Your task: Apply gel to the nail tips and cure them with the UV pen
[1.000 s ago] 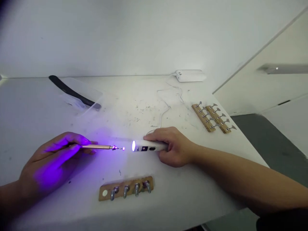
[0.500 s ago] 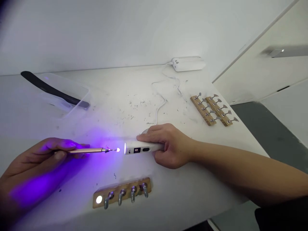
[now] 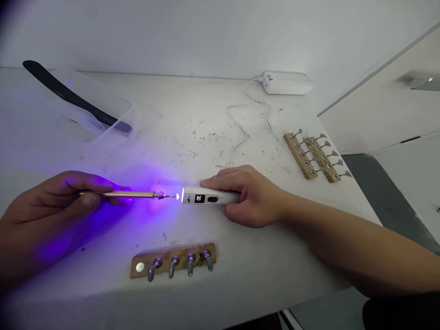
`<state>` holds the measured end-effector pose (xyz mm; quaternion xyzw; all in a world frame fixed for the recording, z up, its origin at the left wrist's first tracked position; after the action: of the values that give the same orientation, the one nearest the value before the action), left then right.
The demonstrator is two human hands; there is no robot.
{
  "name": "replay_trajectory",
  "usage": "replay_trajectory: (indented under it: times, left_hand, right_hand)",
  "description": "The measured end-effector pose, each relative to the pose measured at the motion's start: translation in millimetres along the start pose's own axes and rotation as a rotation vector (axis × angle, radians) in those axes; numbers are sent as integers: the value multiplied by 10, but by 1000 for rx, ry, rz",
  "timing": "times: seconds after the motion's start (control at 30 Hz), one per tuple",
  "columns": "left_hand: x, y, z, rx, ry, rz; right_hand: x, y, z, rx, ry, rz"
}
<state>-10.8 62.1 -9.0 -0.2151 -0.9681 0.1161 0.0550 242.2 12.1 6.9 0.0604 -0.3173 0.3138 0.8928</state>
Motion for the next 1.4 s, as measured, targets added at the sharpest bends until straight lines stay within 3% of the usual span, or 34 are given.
replay_trajectory:
  times: [0.63, 0.87, 1.03, 1.4]
  left_hand:
    - [-23, -9, -64, -29, 99, -19]
    - [7, -3, -4, -4, 12, 14]
    - [13, 18, 30, -66, 3, 126]
    - [65, 81, 95, -103, -44, 106]
  right_hand:
    - [-9, -7, -14, 34, -15, -37]
    - [-11, -13, -21, 22, -4, -54]
    - [-8, -12, -18, -20, -4, -43]
    - [-9, -17, -21, -65, -40, -60]
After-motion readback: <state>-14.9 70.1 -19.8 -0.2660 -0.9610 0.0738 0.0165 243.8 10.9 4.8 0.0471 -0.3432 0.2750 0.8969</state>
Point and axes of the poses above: each hand's wrist, its own y-axis towards the middle knuckle, its own x-axis out of the back of the hand, z = x × y, the point moved 5 cm from there along y, towards the middle knuckle, and after that the axes turned 7 degrees about z, right-handed, at the moved point
